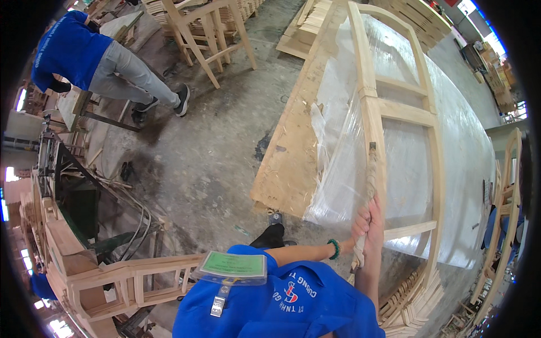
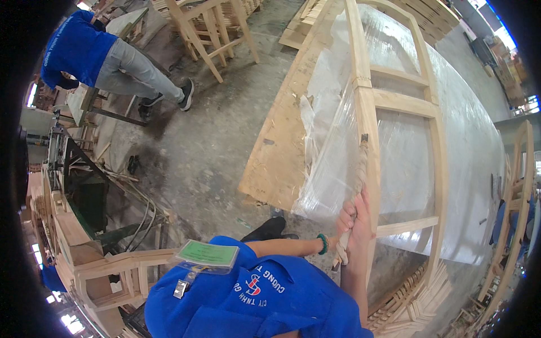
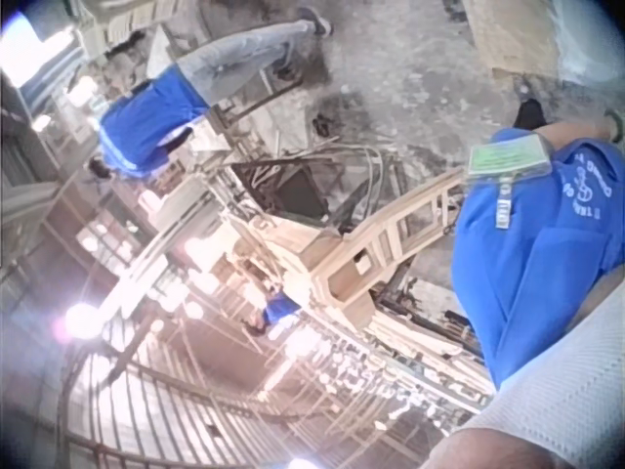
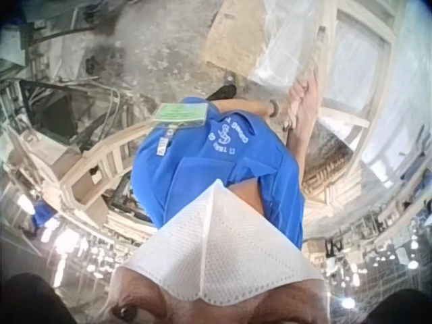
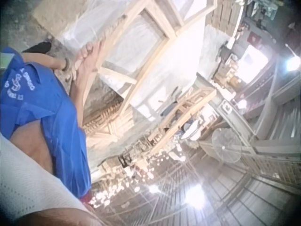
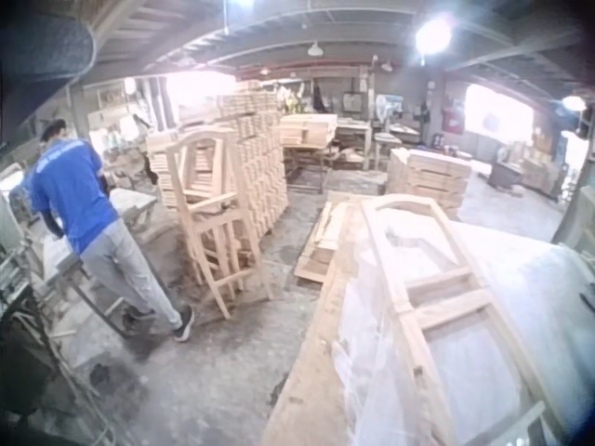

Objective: The person sands the frame of a wooden chair using a sanding tool. They flip the chair over to sand different sides and then place it on a stack of finished chairs.

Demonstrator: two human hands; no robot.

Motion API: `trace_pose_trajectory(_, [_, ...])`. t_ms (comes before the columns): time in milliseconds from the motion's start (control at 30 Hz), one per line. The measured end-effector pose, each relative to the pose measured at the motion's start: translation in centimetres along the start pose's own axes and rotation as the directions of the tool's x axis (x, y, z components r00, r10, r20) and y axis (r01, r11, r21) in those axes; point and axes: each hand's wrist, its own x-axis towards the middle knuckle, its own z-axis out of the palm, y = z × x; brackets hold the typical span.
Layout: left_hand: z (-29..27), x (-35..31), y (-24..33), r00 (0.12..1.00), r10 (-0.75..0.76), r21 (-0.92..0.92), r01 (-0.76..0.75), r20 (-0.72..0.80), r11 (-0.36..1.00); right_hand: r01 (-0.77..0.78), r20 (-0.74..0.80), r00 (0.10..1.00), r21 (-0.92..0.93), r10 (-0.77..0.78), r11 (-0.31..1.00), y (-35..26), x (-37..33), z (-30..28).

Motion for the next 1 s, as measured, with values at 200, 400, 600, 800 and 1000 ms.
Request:
trace_pose_trajectory(200, [0.8,0.0,-1.1,1.0,-0.007,0.014,0.006,0.02,1.0,0.019,0.002,1.0,-0.074,-0.019,0.997,-0.1,-1.1,-0.7])
trace_pose_trajectory(400, [-0.4,0.9,-2.7,1.0,0.002,0.035,-0.002,-0.001,0.999,-0.012,0.005,1.0,-0.082,0.012,0.997,-0.2,-0.8,-1.0])
trace_pose_trajectory(600, [-0.1,1.1,-3.8,0.999,-0.016,0.042,0.015,0.028,0.999,0.001,0.021,1.0,-0.013,-0.001,1.0,-0.7,-0.9,-1.0])
trace_pose_trajectory(800, [-0.2,1.1,-4.6,0.999,-0.01,0.028,0.009,0.03,1.0,-0.019,0.047,0.999,0.025,0.018,0.999,-0.7,-0.3,-1.2])
trace_pose_trajectory(1000, [-0.5,0.7,-4.9,0.998,-0.024,0.042,0.021,0.053,0.999,-0.065,0.052,0.997,0.142,0.058,0.988,-1.1,-0.1,-1.7])
